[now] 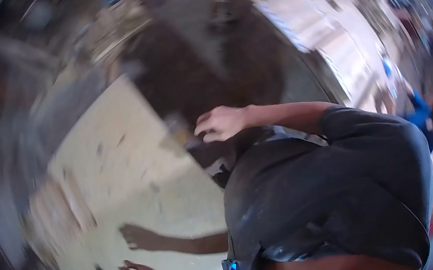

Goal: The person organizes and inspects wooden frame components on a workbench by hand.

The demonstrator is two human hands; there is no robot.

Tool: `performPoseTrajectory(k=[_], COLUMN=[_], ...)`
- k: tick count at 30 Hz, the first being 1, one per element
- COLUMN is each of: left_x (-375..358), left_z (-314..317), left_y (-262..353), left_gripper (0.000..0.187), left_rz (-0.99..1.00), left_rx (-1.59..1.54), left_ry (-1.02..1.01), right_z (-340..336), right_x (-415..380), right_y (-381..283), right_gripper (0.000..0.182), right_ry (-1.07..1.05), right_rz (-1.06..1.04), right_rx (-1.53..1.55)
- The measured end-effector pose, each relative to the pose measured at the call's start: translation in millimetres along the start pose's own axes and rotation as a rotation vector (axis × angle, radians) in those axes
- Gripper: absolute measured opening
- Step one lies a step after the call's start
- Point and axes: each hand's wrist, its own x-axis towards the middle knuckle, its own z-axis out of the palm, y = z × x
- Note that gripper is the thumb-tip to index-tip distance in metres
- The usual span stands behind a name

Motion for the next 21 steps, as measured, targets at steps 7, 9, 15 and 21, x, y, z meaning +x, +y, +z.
performPoseTrajectory(k=[7,9,15,21], left_x=[-83.6,-112.9,-112.0,-91.1], left_z=[126.5,154.4,177.0,217.7], left_y=[394.6,479.0,671.1,832.1], left_gripper=[0.027,0.028,0.032,0.031], left_rz=[0.443,0.705,0.873,1.103], left_rx=[-0.682,-0.704,-0.937,-1.024], left_ry=[-0.696,-0.748,-1.147,-1.178], right_z=[-16.8,-49.5,-90.7,-146.2], right_x=[-120.0,-164.0,-273.6,-386.3], right_y=[57.1,83.4,152.2,178.9], right_gripper=[0.024,0.025,0.030,0.029], right_ry=[0.417,0.577,1.475,2.219], right_rz=[0.091,0.129,0.554,0.515], right_rx=[0.256,0.264,0.609,0.505])
